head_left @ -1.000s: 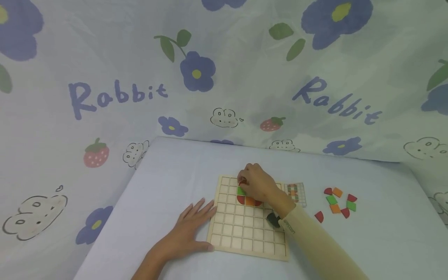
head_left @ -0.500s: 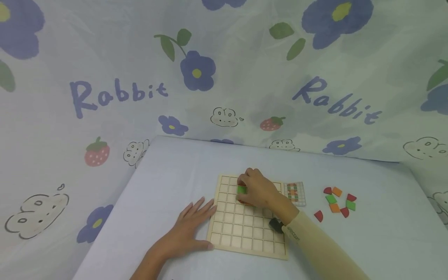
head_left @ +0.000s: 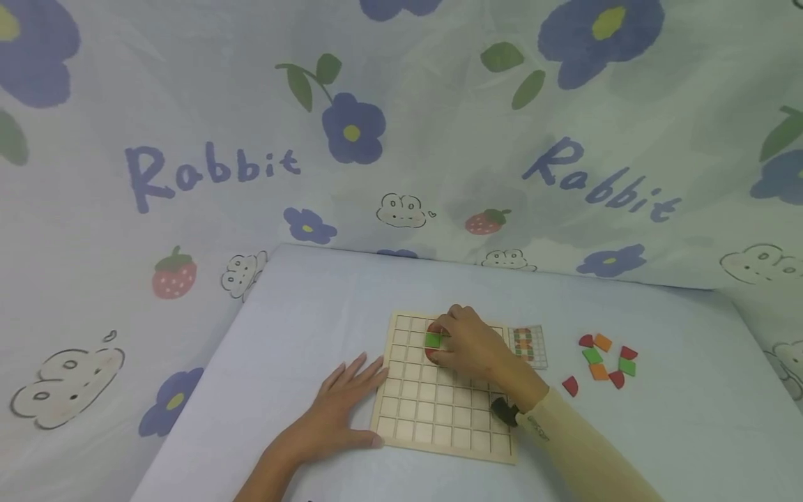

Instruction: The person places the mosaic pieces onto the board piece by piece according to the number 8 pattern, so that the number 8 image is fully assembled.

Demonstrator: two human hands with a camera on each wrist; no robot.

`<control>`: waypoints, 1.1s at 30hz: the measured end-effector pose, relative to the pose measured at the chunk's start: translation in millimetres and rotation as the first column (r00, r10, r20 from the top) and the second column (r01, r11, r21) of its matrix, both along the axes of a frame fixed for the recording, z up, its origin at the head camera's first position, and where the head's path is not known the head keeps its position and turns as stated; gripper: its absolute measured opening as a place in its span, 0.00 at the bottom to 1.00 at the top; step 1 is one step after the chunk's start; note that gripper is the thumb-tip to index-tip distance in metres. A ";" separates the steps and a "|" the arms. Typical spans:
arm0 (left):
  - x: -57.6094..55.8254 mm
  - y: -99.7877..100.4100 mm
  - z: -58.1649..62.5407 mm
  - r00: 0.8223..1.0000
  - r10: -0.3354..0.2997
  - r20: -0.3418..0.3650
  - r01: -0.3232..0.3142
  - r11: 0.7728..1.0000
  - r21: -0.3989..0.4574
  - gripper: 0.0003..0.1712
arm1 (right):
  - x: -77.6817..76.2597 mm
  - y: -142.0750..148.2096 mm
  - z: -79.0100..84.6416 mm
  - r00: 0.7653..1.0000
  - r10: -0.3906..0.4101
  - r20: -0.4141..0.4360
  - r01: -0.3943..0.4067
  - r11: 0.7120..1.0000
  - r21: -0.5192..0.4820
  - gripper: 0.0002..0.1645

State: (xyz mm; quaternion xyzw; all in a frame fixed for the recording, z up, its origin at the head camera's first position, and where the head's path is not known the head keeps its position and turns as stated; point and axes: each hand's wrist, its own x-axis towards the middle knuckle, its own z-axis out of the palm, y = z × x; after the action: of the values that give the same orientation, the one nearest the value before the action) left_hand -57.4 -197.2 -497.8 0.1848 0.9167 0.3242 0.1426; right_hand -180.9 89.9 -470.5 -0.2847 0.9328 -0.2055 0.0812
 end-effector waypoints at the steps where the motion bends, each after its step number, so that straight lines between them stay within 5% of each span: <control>1: 0.1 -0.1 -0.2 1.000 0.001 0.001 -0.001 1.000 -0.004 0.61 | 0.6 3.8 0.6 1.000 -0.011 0.007 0.012 1.000 -0.021 0.23; 24: -1.6 5.2 -3.5 1.000 0.014 -0.020 -0.015 0.999 -0.046 0.62 | 45.3 118.9 9.0 0.973 -0.232 0.001 0.228 0.953 -0.199 0.14; 33: -1.0 4.2 -0.1 1.000 0.007 -0.005 -0.007 0.999 -0.037 0.62 | 59.8 170.3 15.4 0.953 -0.302 0.010 0.301 0.947 -0.110 0.24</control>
State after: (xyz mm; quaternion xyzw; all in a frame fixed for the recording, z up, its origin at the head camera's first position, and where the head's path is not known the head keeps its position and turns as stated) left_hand -58.4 -193.0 -498.0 0.1798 0.9235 0.3074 0.1427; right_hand -121.1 260.3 -455.2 -0.1435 0.9529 -0.2655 0.0299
